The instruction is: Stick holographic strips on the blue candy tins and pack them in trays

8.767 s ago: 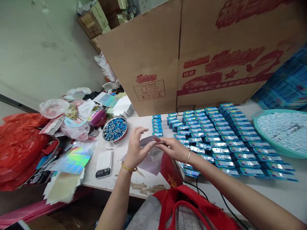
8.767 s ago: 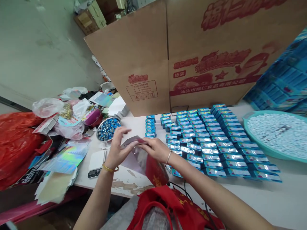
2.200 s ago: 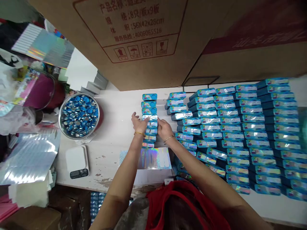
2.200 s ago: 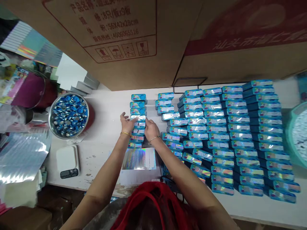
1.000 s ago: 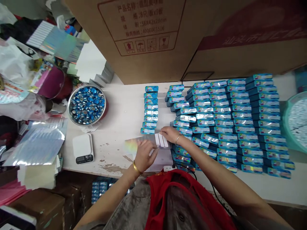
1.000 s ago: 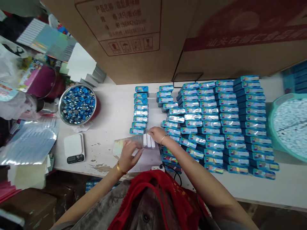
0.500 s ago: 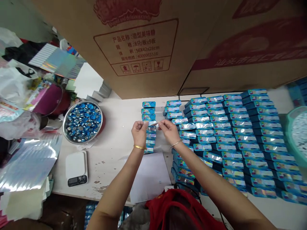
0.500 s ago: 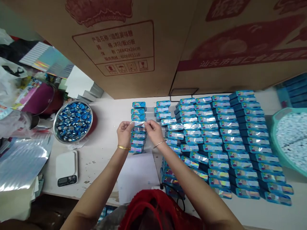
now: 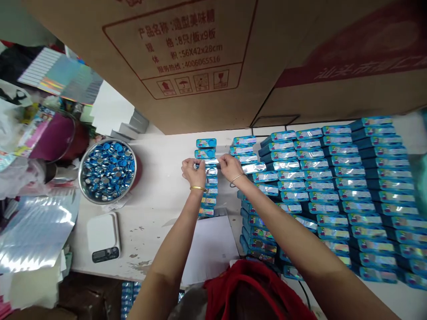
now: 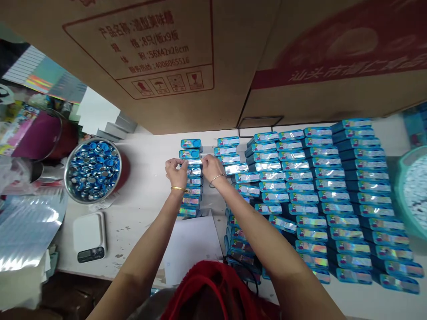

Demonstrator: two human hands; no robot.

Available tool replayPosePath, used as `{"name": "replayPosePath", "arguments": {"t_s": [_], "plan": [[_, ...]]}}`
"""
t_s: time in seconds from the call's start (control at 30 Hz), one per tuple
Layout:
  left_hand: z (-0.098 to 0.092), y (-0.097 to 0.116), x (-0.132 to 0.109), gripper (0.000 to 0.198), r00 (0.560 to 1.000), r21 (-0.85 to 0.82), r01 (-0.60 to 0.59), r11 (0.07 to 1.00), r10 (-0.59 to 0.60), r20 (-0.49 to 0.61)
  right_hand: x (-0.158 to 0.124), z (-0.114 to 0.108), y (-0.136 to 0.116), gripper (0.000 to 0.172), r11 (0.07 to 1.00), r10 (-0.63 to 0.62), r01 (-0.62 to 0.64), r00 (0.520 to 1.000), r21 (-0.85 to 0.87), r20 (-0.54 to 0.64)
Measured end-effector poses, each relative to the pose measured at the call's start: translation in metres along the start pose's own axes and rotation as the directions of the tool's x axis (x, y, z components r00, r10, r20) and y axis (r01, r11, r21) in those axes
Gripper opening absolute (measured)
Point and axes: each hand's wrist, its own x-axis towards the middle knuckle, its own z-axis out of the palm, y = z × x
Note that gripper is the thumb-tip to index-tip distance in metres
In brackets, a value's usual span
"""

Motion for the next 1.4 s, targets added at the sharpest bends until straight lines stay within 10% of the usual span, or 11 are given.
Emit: {"name": "replayPosePath", "arguments": {"t_s": [0.47, 0.73, 1.0, 1.2, 1.4], "plan": [[0.008, -0.007, 0.001, 0.014, 1.0, 0.066, -0.027, 0.997, 0.027, -0.006, 0.011, 0.017, 0.018, 0.019, 0.998, 0.03, -0.03, 1.0, 0.05, 0.003], [0.01, -0.026, 0.018, 0.081, 0.979, -0.085, 0.189, 0.978, -0.181, 0.096, -0.027, 0.036, 0.016, 0.049, 0.982, 0.005, 0.005, 0.999, 0.191, -0.053], [0.015, -0.035, 0.024, 0.093, 0.968, -0.029, 0.207, 0.978, -0.2, 0.155, -0.033, 0.026, 0.01, 0.061, 0.993, 0.026, 0.01, 0.958, -0.121, 0.286], [-0.041, -0.07, 0.018, 0.036, 0.987, 0.034, 0.081, 0.996, -0.085, 0.137, -0.081, 0.002, 0.006, 0.045, 0.994, -0.054, 0.062, 0.995, -0.095, 0.086], [-0.109, -0.13, -0.07, 0.012, 0.896, 0.224, -0.069, 0.972, -0.038, 0.442, -0.171, -0.007, 0.016, 0.023, 0.988, -0.151, 0.15, 0.988, 0.022, 0.028]]}}
